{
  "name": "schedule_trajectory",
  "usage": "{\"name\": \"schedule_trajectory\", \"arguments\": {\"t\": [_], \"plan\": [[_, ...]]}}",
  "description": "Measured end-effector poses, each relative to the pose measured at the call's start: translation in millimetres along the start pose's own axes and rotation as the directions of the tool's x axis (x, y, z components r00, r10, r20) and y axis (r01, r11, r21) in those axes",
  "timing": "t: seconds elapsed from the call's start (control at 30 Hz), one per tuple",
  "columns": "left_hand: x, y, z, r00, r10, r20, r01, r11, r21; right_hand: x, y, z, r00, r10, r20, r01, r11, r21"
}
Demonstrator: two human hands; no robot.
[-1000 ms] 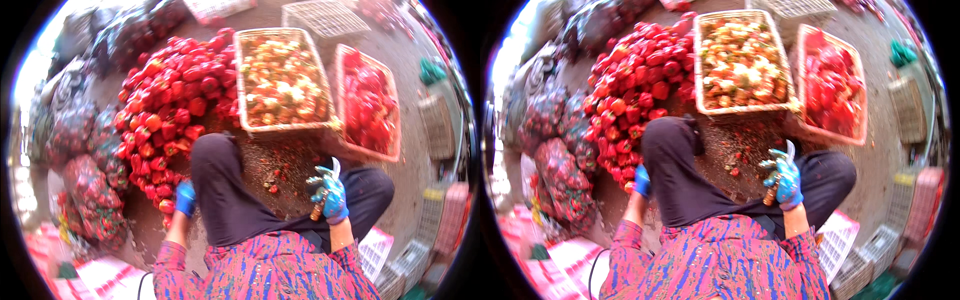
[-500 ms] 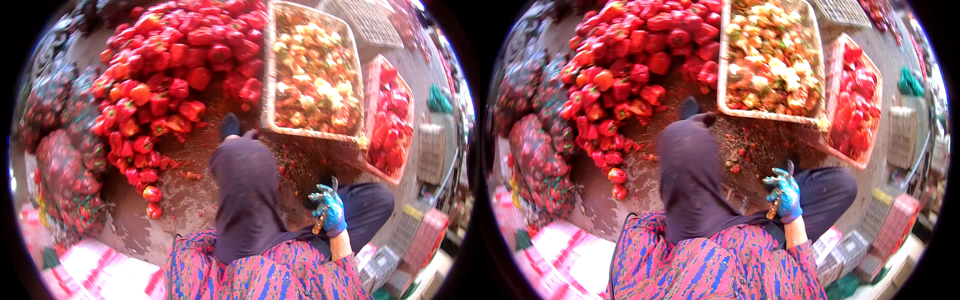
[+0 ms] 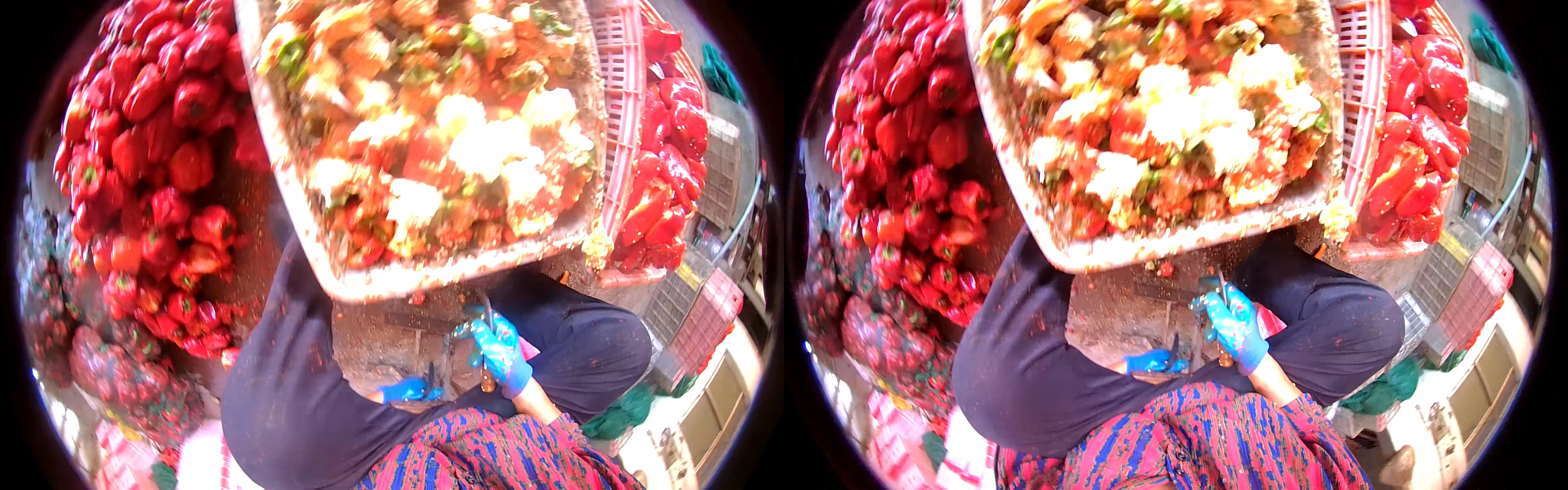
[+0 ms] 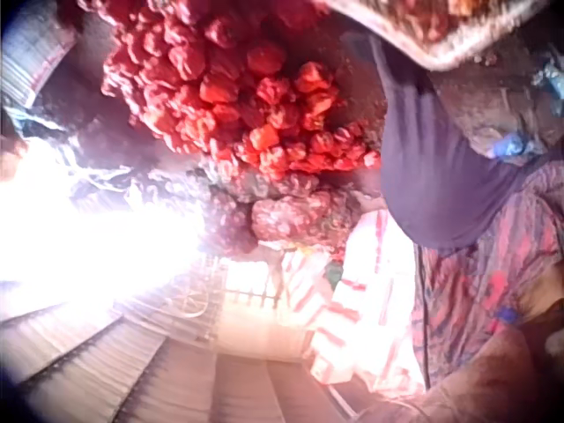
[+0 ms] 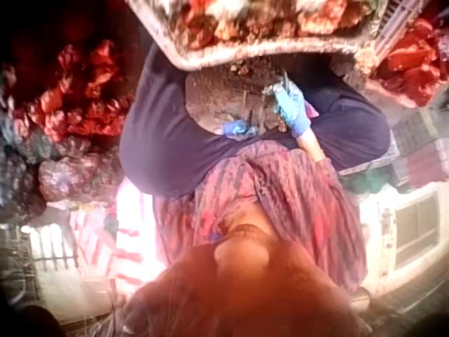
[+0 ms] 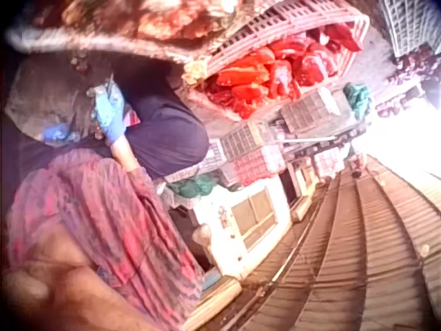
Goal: The person is removing the cores and seeds from red bell peppers using a knife and their hands, then placing the cleaned peppers into a plastic crate.
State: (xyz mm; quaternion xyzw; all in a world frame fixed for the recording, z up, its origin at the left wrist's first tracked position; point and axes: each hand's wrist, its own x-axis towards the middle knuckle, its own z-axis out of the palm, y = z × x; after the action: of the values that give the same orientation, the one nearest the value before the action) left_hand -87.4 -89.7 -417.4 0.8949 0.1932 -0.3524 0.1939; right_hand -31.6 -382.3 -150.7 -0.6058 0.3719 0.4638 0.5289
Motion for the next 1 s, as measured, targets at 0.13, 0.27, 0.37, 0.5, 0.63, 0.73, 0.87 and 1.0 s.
{"name": "schedule_trajectory", "arguments": {"t": [0.13,0.27,0.37,0.5,0.63,0.73,0.87,1.0], "plan": [[-5.3,-9.0,-26.7,0.997,0.061,0.056,-0.063,0.998,0.027,1.4,-17.8,-2.9,0.999,0.045,-0.012,-0.044,0.998,0.045],[-53.3,-54.7,-76.9,0.984,0.126,0.124,-0.136,0.988,0.070,5.0,-25.7,18.8,0.968,-0.245,0.051,0.245,0.969,0.009],[-66.9,-97.6,-120.3,0.970,0.171,0.172,-0.192,0.974,0.117,-13.4,-36.8,33.4,0.962,-0.252,0.107,0.211,0.931,0.299],[-60.3,-146.0,-215.4,0.975,0.188,0.116,-0.210,0.954,0.216,-68.5,-36.4,21.4,0.906,-0.400,0.135,0.366,0.904,0.221],[-46.4,-102.0,-380.5,0.855,0.415,-0.310,-0.380,0.910,0.169,-124.6,-35.7,-0.7,0.800,-0.565,-0.204,0.583,0.648,0.491],[-96.8,37.3,-492.3,0.454,0.449,-0.769,-0.728,0.685,-0.030,-163.3,-49.5,-14.5,0.616,-0.609,-0.499,0.782,0.400,0.478],[-123.9,284.9,-477.0,0.456,0.731,-0.507,-0.869,0.244,-0.430,-214.7,-46.1,-51.2,0.446,-0.578,-0.684,0.877,0.130,0.462],[-99.4,444.0,-306.1,0.009,0.941,-0.337,-0.914,0.145,0.378,-239.9,-22.3,-86.2,0.324,-0.463,-0.825,0.917,-0.062,0.394]]}}
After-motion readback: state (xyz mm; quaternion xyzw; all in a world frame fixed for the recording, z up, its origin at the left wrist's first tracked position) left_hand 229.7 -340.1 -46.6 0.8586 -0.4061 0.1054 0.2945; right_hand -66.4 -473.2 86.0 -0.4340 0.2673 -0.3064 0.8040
